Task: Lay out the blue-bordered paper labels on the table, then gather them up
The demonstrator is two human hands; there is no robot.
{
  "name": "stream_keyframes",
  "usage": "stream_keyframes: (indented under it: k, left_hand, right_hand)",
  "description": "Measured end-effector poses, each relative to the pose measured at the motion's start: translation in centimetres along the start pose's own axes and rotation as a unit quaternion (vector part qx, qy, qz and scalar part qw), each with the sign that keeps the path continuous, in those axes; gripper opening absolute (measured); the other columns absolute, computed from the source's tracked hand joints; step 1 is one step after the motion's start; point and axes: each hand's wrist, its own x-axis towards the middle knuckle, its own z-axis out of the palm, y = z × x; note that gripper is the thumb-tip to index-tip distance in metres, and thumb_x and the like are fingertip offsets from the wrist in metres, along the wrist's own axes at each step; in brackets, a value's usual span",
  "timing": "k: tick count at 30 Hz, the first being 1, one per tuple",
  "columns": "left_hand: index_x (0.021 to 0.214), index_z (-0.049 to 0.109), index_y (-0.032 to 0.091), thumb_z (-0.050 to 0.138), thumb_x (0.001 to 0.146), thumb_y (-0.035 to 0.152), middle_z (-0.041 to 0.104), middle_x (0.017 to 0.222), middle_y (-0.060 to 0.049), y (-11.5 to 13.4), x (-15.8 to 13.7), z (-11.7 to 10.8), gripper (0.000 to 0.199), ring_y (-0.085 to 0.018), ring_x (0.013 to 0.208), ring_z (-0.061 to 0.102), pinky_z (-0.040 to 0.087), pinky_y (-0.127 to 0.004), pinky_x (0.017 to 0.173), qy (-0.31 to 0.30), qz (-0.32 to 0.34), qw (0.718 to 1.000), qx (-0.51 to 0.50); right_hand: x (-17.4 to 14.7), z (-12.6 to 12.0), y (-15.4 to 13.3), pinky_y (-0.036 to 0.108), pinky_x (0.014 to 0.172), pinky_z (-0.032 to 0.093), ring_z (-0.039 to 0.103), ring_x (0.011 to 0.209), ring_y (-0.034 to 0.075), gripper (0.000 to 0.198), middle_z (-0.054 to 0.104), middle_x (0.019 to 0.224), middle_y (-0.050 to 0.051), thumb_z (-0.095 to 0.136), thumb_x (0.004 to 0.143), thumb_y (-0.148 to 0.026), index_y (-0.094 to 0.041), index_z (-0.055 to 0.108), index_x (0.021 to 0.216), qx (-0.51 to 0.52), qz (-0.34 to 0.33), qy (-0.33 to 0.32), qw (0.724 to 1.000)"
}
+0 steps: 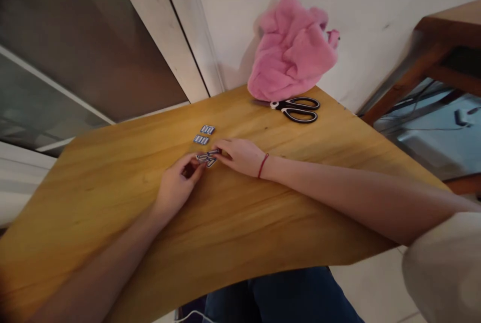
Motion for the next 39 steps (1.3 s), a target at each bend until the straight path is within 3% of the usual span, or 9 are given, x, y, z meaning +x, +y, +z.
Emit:
stream_keyframes:
  k: [4, 8, 16, 22, 27, 35, 39]
  left_hand:
    - [0.103, 0.062, 0.022, 0.057, 0.084, 0.028, 0.056, 0.079, 0.001, -0.09, -0.10, 0.05, 0.021, -0.011, 0.069, 0.051, 0.044, -0.024, 0.066, 0.006, 0.031, 0.999, -0.002]
    - [0.121, 0.058, 0.027, 0.048, 0.091, 0.030, 0.057, 0.089, -0.001, -0.21, -0.39, -0.03, 0.032, -0.011, 0.076, 0.053, 0.044, -0.023, 0.070, 0.018, 0.087, 0.996, -0.012]
    - [0.110, 0.067, 0.024, 0.046, 0.091, 0.027, 0.059, 0.090, -0.003, -0.40, -0.53, 0.22, 0.028, -0.014, 0.085, 0.055, 0.045, -0.027, 0.076, -0.008, 0.081, 0.995, 0.049]
    - [0.105, 0.064, 0.023, 0.052, 0.087, 0.035, 0.059, 0.081, 0.000, -0.54, -0.38, -0.03, 0.025, -0.011, 0.067, 0.052, 0.042, -0.024, 0.063, -0.023, 0.043, 0.997, 0.061]
    - [0.092, 0.063, 0.023, 0.051, 0.088, 0.028, 0.059, 0.074, 0.002, -0.40, 0.09, -0.27, 0.014, -0.011, 0.067, 0.051, 0.040, -0.022, 0.063, -0.089, 0.060, 0.994, 0.031]
    - [0.087, 0.062, 0.022, 0.053, 0.087, 0.030, 0.055, 0.067, 0.004, -0.39, 0.33, -0.40, 0.012, -0.011, 0.063, 0.047, 0.037, -0.022, 0.059, -0.084, 0.032, 0.996, 0.023]
    - [0.091, 0.062, 0.023, 0.053, 0.087, 0.030, 0.053, 0.067, 0.004, -0.53, 0.23, -0.35, 0.013, -0.010, 0.061, 0.045, 0.035, -0.022, 0.058, -0.085, 0.042, 0.995, 0.029]
  right_hand:
    - [-0.35, -0.18, 0.03, 0.026, 0.070, 0.043, 0.054, 0.071, 0.013, 0.019, 0.063, 0.089, 0.006, 0.048, 0.091, -0.027, -0.015, 0.060, 0.100, -0.010, 0.002, -0.030, 0.999]
    - [-0.43, -0.31, 0.14, 0.029, 0.076, 0.045, 0.058, 0.083, 0.016, 0.018, 0.063, 0.094, 0.007, 0.049, 0.089, -0.026, -0.016, 0.061, 0.098, -0.011, -0.012, -0.038, 0.999]
    - [-0.47, -0.56, 0.39, 0.028, 0.067, 0.040, 0.055, 0.073, 0.016, 0.024, 0.063, 0.080, 0.005, 0.049, 0.090, -0.032, -0.016, 0.066, 0.092, -0.051, -0.014, -0.088, 0.995]
    - [-0.57, -0.62, 0.42, 0.025, 0.064, 0.038, 0.054, 0.067, 0.013, 0.021, 0.064, 0.076, 0.002, 0.052, 0.088, -0.031, -0.018, 0.066, 0.095, -0.013, 0.021, -0.084, 0.996]
    - [-0.17, -0.62, 0.22, 0.024, 0.060, 0.033, 0.051, 0.065, 0.011, 0.024, 0.062, 0.073, 0.001, 0.055, 0.086, -0.033, -0.018, 0.067, 0.100, -0.012, 0.035, -0.122, 0.992]
    - [-0.27, -0.87, -0.15, 0.024, 0.057, 0.030, 0.044, 0.058, 0.009, 0.033, 0.057, 0.067, 0.000, 0.050, 0.090, -0.044, -0.015, 0.065, 0.097, 0.011, 0.044, -0.113, 0.993]
    - [-0.09, -0.85, -0.52, 0.024, 0.058, 0.028, 0.044, 0.060, 0.009, 0.029, 0.060, 0.071, 0.001, 0.046, 0.092, -0.037, -0.016, 0.066, 0.091, 0.002, 0.063, -0.108, 0.992]
